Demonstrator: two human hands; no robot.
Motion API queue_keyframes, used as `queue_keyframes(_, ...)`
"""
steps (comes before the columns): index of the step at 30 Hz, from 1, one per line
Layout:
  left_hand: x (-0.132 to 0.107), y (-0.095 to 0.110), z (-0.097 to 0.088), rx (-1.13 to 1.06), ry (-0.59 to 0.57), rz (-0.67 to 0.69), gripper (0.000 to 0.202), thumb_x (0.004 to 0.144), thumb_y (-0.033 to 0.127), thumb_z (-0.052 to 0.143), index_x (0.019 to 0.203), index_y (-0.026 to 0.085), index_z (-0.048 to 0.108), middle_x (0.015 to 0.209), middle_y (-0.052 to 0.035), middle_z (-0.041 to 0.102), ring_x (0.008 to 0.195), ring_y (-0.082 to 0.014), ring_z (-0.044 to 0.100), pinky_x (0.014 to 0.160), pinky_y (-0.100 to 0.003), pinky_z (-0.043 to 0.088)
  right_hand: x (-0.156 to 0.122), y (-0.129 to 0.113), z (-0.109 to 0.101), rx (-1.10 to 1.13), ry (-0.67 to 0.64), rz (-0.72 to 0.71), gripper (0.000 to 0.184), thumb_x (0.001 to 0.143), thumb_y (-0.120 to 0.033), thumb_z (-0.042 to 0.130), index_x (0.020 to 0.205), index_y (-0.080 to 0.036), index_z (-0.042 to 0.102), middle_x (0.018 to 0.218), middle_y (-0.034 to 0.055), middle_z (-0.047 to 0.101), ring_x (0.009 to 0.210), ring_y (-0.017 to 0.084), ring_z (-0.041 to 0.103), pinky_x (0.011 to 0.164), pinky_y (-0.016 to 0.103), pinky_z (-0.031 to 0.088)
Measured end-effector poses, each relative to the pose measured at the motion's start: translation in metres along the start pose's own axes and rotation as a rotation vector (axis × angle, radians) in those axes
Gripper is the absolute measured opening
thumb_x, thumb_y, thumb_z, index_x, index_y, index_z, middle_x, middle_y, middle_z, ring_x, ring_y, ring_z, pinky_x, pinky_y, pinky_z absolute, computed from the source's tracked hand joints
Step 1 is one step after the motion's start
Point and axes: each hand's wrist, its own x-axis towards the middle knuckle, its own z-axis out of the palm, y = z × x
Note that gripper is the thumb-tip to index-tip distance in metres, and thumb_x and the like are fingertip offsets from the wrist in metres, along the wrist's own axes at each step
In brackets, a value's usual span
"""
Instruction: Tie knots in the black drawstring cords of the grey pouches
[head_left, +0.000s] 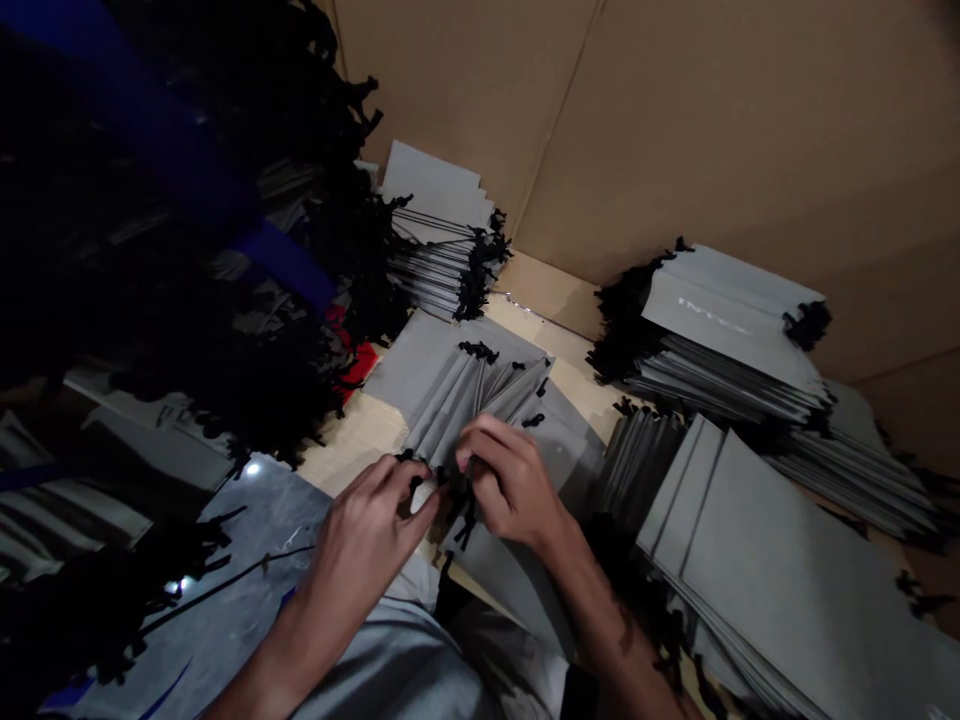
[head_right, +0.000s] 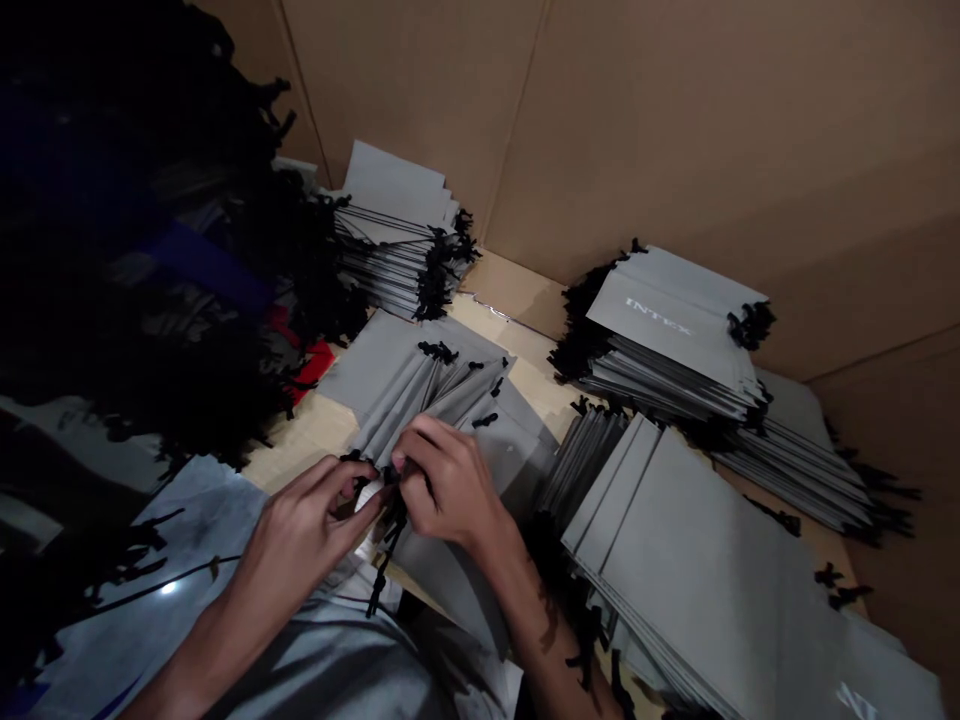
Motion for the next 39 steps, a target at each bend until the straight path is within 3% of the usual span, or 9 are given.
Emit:
queue_keyframes(9,0.009,0.020,0.003,0.201,-0.041,-0.101,0.010,0.099,0.033,0.068,0.096,0.024,0.073,0.088,-0.0020,0.073,0.070,-0.0232,0.072,0.059,-0.033,0.041,-0.003,0.004,0.002,0.020,0.023,0.020,0.020,0.092,-0.012,0.045,0.083,-0.023,0.058,0.087,0.0036,0.063,0.077,0.019,0.059,0.072,0.032,0.046)
queue_keyframes(12,0.012,0.017,0.001,0.072,-0.075,-0.153,0.013,0.098,0.031,0.062,0.096,0.025,0.073,0.084,-0.0002,0.070,0.066,-0.0203,0.069,0.061,-0.031,0.042,-0.003,0.006,0.001,0.047,0.065,0.014,0.022,0.093,-0.011,0.044,0.081,-0.023,0.058,0.085,0.0033,0.064,0.075,0.018,0.060,0.072,0.032,0.046)
queue_keyframes(16,0.025,0.007,-0.017,-0.208,-0.141,-0.261,0.018,0.091,0.039,0.065,0.090,0.024,0.074,0.078,0.0010,0.069,0.063,-0.0185,0.064,0.056,-0.028,0.045,-0.001,0.007,-0.003,-0.022,0.036,0.017,0.018,0.094,-0.013,0.048,0.082,-0.023,0.058,0.086,0.0031,0.064,0.077,0.019,0.060,0.072,0.032,0.045)
queue_keyframes(20,0.041,-0.004,-0.033,-0.548,-0.170,-0.445,0.027,0.083,0.049,0.077,0.090,0.023,0.073,0.087,-0.0016,0.076,0.072,-0.0203,0.069,0.049,-0.024,0.051,0.001,0.004,-0.002,-0.159,-0.017,0.044,0.014,0.095,-0.017,0.051,0.083,-0.023,0.058,0.087,0.0035,0.064,0.081,0.020,0.059,0.072,0.033,0.043)
queue_keyframes(23,0.046,-0.009,-0.036,-0.842,-0.170,-0.535,0.037,0.076,0.053,0.090,0.087,0.020,0.075,0.093,-0.0038,0.081,0.081,-0.0209,0.076,0.062,-0.026,0.064,0.003,0.003,0.005,-0.244,-0.001,0.078,0.008,0.095,-0.021,0.060,0.089,-0.023,0.063,0.089,0.0031,0.068,0.084,0.021,0.060,0.069,0.033,0.042)
queue_keyframes(26,0.045,-0.010,-0.033,-0.979,-0.122,-0.582,0.042,0.070,0.049,0.099,0.092,0.021,0.078,0.085,-0.0018,0.083,0.079,-0.0202,0.080,0.077,-0.029,0.068,0.003,0.003,0.013,-0.253,0.011,0.063,0.001,0.097,-0.023,0.068,0.098,-0.024,0.070,0.096,0.0023,0.074,0.087,0.021,0.063,0.067,0.032,0.045)
queue_keyframes(29,0.041,-0.011,-0.032,-0.937,-0.099,-0.532,0.043,0.072,0.051,0.100,0.098,0.021,0.083,0.089,-0.0043,0.087,0.087,-0.0220,0.083,0.086,-0.028,0.067,0.002,0.006,0.020,-0.202,0.025,0.026,0.006,0.102,-0.022,0.068,0.106,-0.024,0.072,0.107,0.0034,0.076,0.094,0.020,0.068,0.074,0.030,0.052)
queue_keyframes(34,0.035,-0.018,-0.037,-0.875,-0.170,-0.512,0.047,0.082,0.061,0.090,0.110,0.023,0.090,0.105,-0.0086,0.090,0.107,-0.0262,0.083,0.092,-0.026,0.065,0.000,0.008,0.024,-0.096,0.108,-0.003,0.007,0.102,-0.020,0.068,0.106,-0.023,0.073,0.105,0.0049,0.076,0.093,0.019,0.071,0.081,0.031,0.059)
queue_keyframes(39,0.035,-0.024,-0.033,-0.893,-0.132,-0.513,0.048,0.073,0.053,0.099,0.110,0.023,0.090,0.100,-0.0081,0.090,0.099,-0.0259,0.085,0.087,-0.026,0.067,0.000,0.007,0.026,-0.017,0.180,-0.014,0.010,0.102,-0.020,0.070,0.111,-0.023,0.074,0.106,0.0058,0.075,0.093,0.018,0.074,0.082,0.029,0.061)
